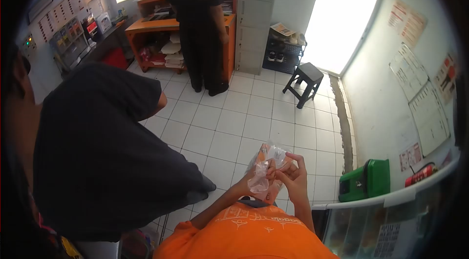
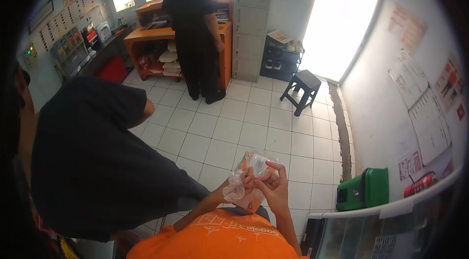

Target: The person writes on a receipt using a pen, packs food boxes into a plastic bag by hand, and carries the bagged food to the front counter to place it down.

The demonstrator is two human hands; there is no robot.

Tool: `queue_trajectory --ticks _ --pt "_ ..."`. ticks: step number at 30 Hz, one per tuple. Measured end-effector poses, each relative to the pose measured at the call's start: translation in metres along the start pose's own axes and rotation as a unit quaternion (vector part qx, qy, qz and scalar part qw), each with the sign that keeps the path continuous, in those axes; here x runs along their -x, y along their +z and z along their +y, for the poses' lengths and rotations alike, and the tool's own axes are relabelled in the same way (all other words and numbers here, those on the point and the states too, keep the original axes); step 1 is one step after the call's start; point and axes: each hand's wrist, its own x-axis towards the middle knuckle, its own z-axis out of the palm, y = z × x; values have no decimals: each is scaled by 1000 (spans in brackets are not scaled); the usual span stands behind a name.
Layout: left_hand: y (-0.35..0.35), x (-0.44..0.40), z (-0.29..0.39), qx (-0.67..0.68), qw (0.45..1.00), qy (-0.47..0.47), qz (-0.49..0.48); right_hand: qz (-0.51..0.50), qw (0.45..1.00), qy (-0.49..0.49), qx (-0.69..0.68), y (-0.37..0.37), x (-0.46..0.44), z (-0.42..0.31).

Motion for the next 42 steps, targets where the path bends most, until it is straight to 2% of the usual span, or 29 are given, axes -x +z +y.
queue_trajectory --ticks 1,3,4,5,6,11,13,15,17,19,23,25,26,28,29,31,33,34,35,36,37,38,39,41,42 --pt "-12 -17 9 -10 1000 18 -17 -10 1000 8 1 1 -23 4" --pt "-33 -51 36 32 994 8 105 -14 992 -124 21 6 -78 14" --pt "-49 -68 48 26 993 18 115 -5 986 -159 60 8 -106 16" --pt "-64 -82 55 -163 974 52 150 -19 986 -157 54 8 -133 21" --pt "-80 -97 64 -344 918 77 183 -22 984 -159 72 8 -164 25" --pt "-150 -162 126 -343 888 136 275 -74 983 -162 39 26 -305 34" --pt "-177 -177 158 -356 864 153 321 -169 972 -149 65 43 -364 40" --pt "-197 -185 190 -358 815 212 404 -243 958 -136 75 67 -418 46" --pt "-222 -178 220 -332 790 228 462 -365 914 -135 116 99 -470 58" --pt "-251 -167 245 -363 705 243 559 -435 884 -153 83 143 -511 46" --pt "-307 -149 309 -336 650 274 624 -536 839 -89 44 225 -591 72" --pt "-334 -140 352 -373 581 271 671 -595 804 -18 3 273 -629 82" --pt "-348 -130 371 -374 575 271 676 -608 793 -43 -13 296 -646 97" --pt "-380 -110 418 -472 509 223 684 -617 787 -10 17 341 -684 120" --pt "-396 -100 443 -476 506 227 683 -619 784 18 53 366 -702 130" --pt "-424 -84 485 -492 516 206 671 -618 779 8 106 406 -728 151" --pt "-473 -59 514 -507 537 194 645 -643 729 -77 223 444 -746 165" --pt "-495 -52 526 -512 549 186 634 -666 702 -20 251 462 -758 166" --pt "-512 -50 541 -516 561 178 622 -663 704 -14 254 478 -768 176" --pt "-523 -58 566 -510 604 186 583 -650 727 3 223 494 -778 192" --pt "-533 -71 595 -537 617 151 555 -634 749 17 192 511 -790 204" --pt "-541 -86 625 -562 629 118 524 -615 759 114 182 527 -803 206" --pt "-557 -97 641 -560 632 117 523 -612 760 116 184 543 -821 212" --pt "-597 -113 669 -531 627 102 561 -530 788 -4 314 573 -866 225" --pt "-622 -121 682 -532 628 103 559 -505 805 -53 308 584 -886 232"
